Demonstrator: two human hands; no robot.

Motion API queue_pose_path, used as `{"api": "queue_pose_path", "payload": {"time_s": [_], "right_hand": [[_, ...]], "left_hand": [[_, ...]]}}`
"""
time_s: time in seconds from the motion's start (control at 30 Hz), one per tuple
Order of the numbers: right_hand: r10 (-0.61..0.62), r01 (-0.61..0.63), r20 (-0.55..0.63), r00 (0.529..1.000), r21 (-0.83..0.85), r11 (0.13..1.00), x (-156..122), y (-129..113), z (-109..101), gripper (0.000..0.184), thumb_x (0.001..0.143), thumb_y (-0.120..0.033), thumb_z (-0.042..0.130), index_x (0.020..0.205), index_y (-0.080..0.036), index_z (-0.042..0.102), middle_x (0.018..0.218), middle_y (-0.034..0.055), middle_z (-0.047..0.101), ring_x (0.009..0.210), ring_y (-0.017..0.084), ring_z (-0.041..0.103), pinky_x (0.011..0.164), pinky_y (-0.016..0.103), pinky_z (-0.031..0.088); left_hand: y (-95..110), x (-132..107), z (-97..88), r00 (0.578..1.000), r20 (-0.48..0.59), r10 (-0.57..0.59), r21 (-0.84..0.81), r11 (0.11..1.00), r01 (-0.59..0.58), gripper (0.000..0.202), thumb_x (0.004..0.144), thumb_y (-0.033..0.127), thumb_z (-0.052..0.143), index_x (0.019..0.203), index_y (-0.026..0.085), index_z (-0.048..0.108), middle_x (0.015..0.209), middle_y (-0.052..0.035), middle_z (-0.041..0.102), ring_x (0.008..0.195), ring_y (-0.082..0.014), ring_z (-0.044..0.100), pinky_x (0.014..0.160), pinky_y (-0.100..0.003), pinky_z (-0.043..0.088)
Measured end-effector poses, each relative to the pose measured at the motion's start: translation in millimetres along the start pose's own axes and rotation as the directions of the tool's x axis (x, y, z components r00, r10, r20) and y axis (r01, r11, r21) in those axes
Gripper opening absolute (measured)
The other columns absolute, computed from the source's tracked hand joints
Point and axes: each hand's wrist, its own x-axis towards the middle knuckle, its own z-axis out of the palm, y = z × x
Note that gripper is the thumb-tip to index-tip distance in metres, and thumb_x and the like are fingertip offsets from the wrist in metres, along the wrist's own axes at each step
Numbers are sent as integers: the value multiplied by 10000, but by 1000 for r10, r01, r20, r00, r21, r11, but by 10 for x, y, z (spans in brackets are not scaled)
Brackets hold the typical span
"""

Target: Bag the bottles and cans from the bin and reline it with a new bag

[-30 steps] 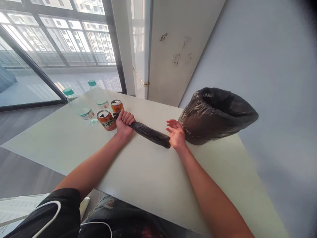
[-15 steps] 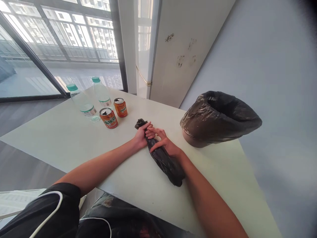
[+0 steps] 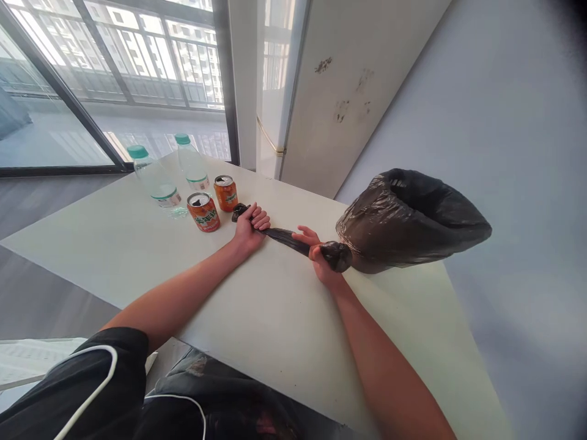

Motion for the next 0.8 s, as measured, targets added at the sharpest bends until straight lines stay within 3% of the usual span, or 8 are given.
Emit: {"api": "queue_pose_path", "payload": {"time_s": [0.1, 0.17, 0.2, 0.27, 0.4, 0.57, 0.63, 0.8], "right_hand": [[-85, 93, -84, 993, 94, 991, 3, 13, -16, 742, 911, -874, 576, 540, -255, 408, 758, 53, 619, 929, 260, 679, 1074, 529, 524], [-40, 63, -122, 992, 190, 980, 13, 17, -44, 764, 931, -873, 547, 557, -249, 315, 564, -27, 372, 543, 173, 477, 824, 473, 571], [-7, 39, -135, 991, 236, 971, 20, 18, -58, 758, 924, -874, 562, 579, -248, 309, 537, -56, 279, 462, 139, 325, 690, 426, 534], [51, -6, -143, 988, 295, 955, 36, 21, -78, 729, 904, -871, 601, 624, -249, 347, 521, -84, 197, 451, 111, 135, 540, 341, 379], [151, -128, -64, 986, 275, 953, 67, 21, -102, 713, 875, -855, 650, 634, -247, 366, 529, -75, 200, 487, 114, 111, 509, 302, 207], [3, 78, -277, 961, 279, 957, 70, -36, -165, 661, 838, -772, 759, 715, -258, 363, 621, -51, 251, 548, 150, 192, 513, 297, 232], [-15, 110, -306, 952, 295, 949, 65, -43, -190, 664, 840, -776, 758, 719, -258, 361, 605, -58, 233, 540, 147, 174, 510, 294, 238], [160, -118, -128, 979, 287, 951, 88, 36, -153, 824, 836, -895, 653, 636, -249, 183, 529, -87, 87, 487, 109, 87, 468, 295, 182]], "left_hand": [[-41, -9, 6, 999, -9, -41, 42, 998, 42, 511, 1111, 288, 526, 651, 203, 322, 524, 76, 248, 399, -55, 301, 406, -198, 292], [-53, -15, 14, 999, 2, -41, 58, 997, 41, 511, 1112, 291, 525, 648, 201, 330, 522, 75, 250, 400, -55, 298, 409, -199, 298], [-50, -15, 17, 1000, 9, -28, 62, 998, 28, 510, 1110, 295, 535, 650, 199, 339, 523, 76, 253, 400, -53, 293, 409, -198, 299], [-31, -11, 19, 1000, 12, 12, 77, 997, -13, 521, 1098, 322, 575, 650, 197, 342, 523, 79, 247, 396, -50, 275, 402, -197, 289], [20, 19, 6, 999, -27, 40, 168, 985, -35, 595, 1068, 414, 634, 628, 205, 291, 510, 80, 208, 386, -58, 232, 371, -215, 229], [49, 52, -16, 997, -72, 29, 277, 961, -8, 624, 1055, 457, 630, 607, 209, 274, 498, 81, 207, 376, -59, 195, 353, -223, 176], [68, 53, -19, 994, -92, 53, 273, 962, -26, 634, 1057, 493, 596, 599, 214, 259, 491, 79, 197, 372, -57, 183, 352, -226, 165], [115, 52, -16, 990, -127, 62, 227, 973, -32, 560, 1053, 454, 508, 599, 225, 276, 498, 70, 190, 378, -70, 181, 354, -230, 170]]}}
